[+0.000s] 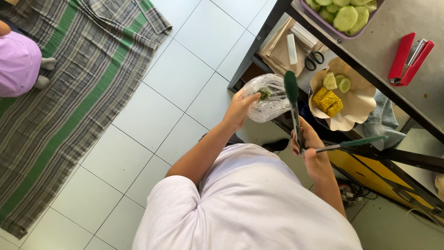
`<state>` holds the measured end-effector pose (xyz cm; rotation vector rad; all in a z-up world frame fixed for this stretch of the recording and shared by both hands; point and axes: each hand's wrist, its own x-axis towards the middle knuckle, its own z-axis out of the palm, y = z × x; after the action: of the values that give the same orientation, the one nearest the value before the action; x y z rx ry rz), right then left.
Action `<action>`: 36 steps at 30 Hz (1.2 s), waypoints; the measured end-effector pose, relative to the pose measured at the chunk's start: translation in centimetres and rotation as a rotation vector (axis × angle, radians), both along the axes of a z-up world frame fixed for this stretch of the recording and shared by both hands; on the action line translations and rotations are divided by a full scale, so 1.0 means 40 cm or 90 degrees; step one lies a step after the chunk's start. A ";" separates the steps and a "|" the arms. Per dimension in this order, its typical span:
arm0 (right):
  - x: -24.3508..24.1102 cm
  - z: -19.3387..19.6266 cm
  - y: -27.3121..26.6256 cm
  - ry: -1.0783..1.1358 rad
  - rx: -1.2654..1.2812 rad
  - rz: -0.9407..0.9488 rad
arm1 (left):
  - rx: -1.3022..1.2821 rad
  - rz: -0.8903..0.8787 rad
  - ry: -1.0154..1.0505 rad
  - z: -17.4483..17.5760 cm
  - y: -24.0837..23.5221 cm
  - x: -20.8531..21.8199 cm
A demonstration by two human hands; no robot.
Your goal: The person assembles a small snack by placing cucumber slices and yellow corn pieces onto a paper plate using tongs. They then add green leafy vegetables from a plastic bag onto the plate. The person works at a metal food cart in a tiled room.
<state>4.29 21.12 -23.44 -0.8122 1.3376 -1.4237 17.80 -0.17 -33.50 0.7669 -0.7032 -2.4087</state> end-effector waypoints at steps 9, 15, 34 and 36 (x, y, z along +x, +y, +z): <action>-0.057 -0.030 0.039 -0.019 0.171 -0.021 | -0.088 -0.007 0.061 -0.011 0.014 -0.011; -0.085 -0.068 0.075 0.040 0.135 -0.097 | -0.080 0.093 0.032 -0.004 0.008 -0.019; 0.019 0.067 0.037 0.756 0.123 -0.207 | -0.317 0.225 -0.079 0.053 0.055 -0.003; 0.025 0.075 0.038 0.765 0.157 -0.201 | -0.331 0.225 -0.088 0.057 0.059 -0.002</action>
<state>5.30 22.65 -20.45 -1.4138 2.5653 -0.9004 17.70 2.19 -31.23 0.7616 -1.0887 -1.7585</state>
